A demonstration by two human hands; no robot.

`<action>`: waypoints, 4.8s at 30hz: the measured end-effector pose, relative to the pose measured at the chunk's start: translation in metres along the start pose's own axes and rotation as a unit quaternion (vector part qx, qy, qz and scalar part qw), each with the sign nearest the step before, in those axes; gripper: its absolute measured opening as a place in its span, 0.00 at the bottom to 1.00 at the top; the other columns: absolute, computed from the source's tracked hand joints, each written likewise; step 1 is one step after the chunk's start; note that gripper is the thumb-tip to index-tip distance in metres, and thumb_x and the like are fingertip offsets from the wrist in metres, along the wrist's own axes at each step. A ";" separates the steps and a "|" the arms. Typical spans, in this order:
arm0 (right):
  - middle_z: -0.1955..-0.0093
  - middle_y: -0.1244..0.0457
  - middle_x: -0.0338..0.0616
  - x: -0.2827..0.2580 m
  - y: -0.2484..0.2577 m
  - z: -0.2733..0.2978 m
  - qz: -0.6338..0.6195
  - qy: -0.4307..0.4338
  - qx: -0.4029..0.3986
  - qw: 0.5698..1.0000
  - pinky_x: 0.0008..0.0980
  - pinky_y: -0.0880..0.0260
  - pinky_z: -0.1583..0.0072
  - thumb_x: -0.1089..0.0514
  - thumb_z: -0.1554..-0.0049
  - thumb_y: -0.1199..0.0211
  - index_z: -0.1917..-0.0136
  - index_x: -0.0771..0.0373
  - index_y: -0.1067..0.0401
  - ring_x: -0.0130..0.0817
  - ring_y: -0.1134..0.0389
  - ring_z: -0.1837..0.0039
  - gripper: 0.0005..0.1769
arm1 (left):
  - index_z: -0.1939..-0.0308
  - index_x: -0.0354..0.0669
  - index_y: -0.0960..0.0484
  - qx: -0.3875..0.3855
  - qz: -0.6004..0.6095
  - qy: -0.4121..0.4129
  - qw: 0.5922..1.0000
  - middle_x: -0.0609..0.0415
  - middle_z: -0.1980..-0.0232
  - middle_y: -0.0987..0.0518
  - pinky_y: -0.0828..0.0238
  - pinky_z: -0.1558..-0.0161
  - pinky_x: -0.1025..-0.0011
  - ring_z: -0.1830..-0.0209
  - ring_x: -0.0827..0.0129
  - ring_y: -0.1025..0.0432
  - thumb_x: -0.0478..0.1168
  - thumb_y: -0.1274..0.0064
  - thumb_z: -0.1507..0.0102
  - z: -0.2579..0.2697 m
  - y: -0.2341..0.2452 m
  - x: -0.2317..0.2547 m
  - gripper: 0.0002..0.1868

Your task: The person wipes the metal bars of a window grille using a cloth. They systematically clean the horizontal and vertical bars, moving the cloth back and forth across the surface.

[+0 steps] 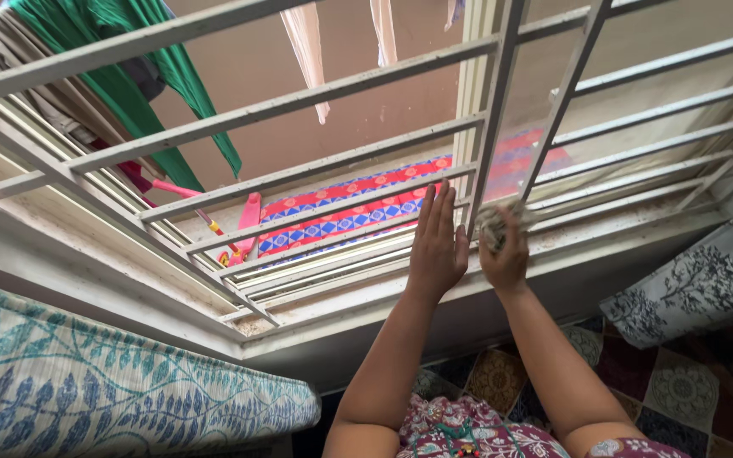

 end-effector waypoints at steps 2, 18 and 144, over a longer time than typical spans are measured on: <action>0.35 0.36 0.51 -0.031 0.012 -0.059 -0.113 0.063 0.085 0.988 0.38 0.26 0.39 0.64 0.32 0.45 0.23 0.62 0.42 0.43 0.30 0.39 0.25 | 0.25 0.35 0.40 0.005 -0.057 -0.021 0.998 0.43 0.22 0.37 0.51 0.20 0.47 0.17 0.45 0.49 0.34 0.53 0.35 -0.015 0.010 0.000 0.34; 0.43 0.28 0.55 -0.024 -0.050 -0.159 0.112 0.228 0.228 0.940 0.55 0.29 0.35 0.67 0.35 0.36 0.37 0.68 0.34 0.57 0.25 0.42 0.14 | 0.32 0.42 0.31 -0.075 -0.236 -0.026 0.968 0.52 0.44 0.27 0.41 0.39 0.55 0.46 0.58 0.33 0.51 0.43 0.38 -0.062 0.024 -0.025 0.33; 0.37 0.30 0.49 0.108 -0.057 0.041 0.148 0.011 -0.171 0.974 0.43 0.30 0.35 0.72 0.46 0.41 0.56 0.65 0.20 0.50 0.32 0.37 0.11 | 0.22 0.51 0.47 -0.149 -0.206 0.177 0.951 0.46 0.32 0.26 0.36 0.34 0.57 0.32 0.54 0.32 0.61 0.57 0.34 -0.132 -0.018 -0.050 0.41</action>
Point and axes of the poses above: each hand's wrist, its own z-axis away from the middle knuckle, its own y-axis out of the back of the hand, x = y × z, the point moved 1 cm from there along -z, towards the middle knuckle
